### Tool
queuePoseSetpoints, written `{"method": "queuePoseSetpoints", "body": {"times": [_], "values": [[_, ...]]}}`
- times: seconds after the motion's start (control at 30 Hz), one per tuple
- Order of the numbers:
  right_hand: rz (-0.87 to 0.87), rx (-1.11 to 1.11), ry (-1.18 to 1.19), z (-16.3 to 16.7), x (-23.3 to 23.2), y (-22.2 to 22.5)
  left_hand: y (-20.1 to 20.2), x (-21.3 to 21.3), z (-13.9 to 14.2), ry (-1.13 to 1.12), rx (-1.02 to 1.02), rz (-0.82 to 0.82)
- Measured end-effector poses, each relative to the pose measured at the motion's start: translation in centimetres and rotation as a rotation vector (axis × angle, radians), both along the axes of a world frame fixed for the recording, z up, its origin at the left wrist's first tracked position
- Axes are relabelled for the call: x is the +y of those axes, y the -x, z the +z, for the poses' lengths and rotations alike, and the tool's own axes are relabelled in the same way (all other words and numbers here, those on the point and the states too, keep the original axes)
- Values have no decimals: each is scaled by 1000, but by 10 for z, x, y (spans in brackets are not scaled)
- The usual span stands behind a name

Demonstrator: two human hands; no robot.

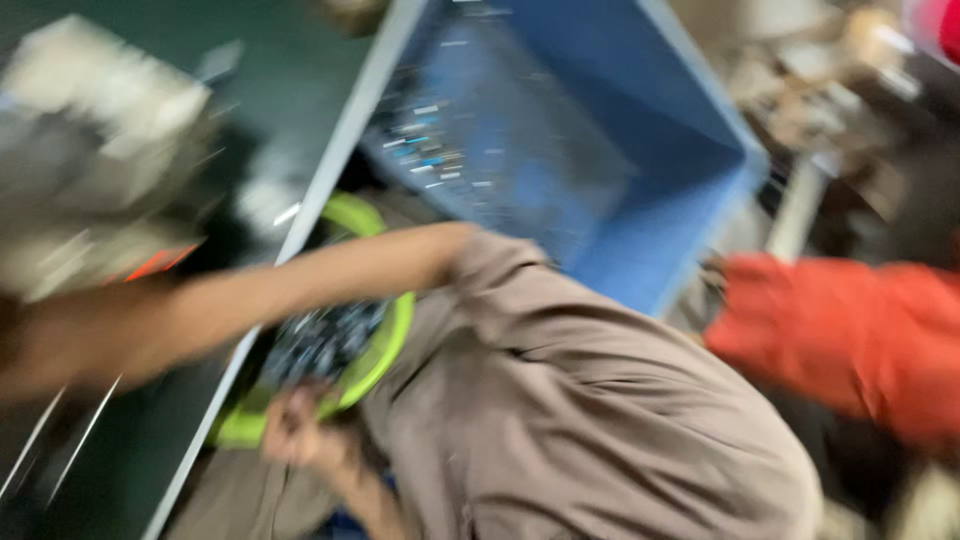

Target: The person sits on the floor and sorts small metal parts from a green basket into a blue bin. They pick up handfuls of parts, separate them by hand, and place selected pieces into the bin while discarding others back into the basket.

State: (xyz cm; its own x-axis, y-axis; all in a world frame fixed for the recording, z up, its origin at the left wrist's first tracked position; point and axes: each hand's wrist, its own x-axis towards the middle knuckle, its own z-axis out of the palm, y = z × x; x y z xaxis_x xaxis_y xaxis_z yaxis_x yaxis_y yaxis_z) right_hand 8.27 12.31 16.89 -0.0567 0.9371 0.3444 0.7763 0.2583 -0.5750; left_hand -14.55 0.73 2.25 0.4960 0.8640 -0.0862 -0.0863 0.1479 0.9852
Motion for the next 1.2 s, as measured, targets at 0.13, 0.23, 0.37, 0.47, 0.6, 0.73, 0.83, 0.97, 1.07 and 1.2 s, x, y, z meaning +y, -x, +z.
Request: {"method": "queuePoseSetpoints", "body": {"times": [0.13, 0.23, 0.37, 0.47, 0.6, 0.73, 0.83, 0.97, 1.07, 1.2], "values": [[56, 30, -132, -6, 2, 8, -16, -15, 15, 79, -65, -13], [7, -20, -190, 8, -26, -5, -27, -28, 26, -70, 129, -92], [71, -21, -418, 3, -101, -1, -28, -39, 33, 20, -34, -7], [348, 300, -78, -38, -147, 12, -24, -46, 36, 112, -192, 137], [43, 710, 412, -95, -194, 32, -21, -50, 48, 116, -293, 141], [-156, 684, 426, -124, -211, 34, -24, -39, 63, -218, -86, 234], [-109, 677, 228, -129, -206, 28, -27, -26, 68, -235, 69, 154], [-169, 852, 215, -124, -200, 24, -33, -24, 62, -246, 92, 143], [-100, 1126, 154, -120, -202, 30, -37, -34, 60, -237, 20, 143], [-125, 1187, 191, -120, -204, 35, -27, -36, 70, -219, 30, 132]]}}
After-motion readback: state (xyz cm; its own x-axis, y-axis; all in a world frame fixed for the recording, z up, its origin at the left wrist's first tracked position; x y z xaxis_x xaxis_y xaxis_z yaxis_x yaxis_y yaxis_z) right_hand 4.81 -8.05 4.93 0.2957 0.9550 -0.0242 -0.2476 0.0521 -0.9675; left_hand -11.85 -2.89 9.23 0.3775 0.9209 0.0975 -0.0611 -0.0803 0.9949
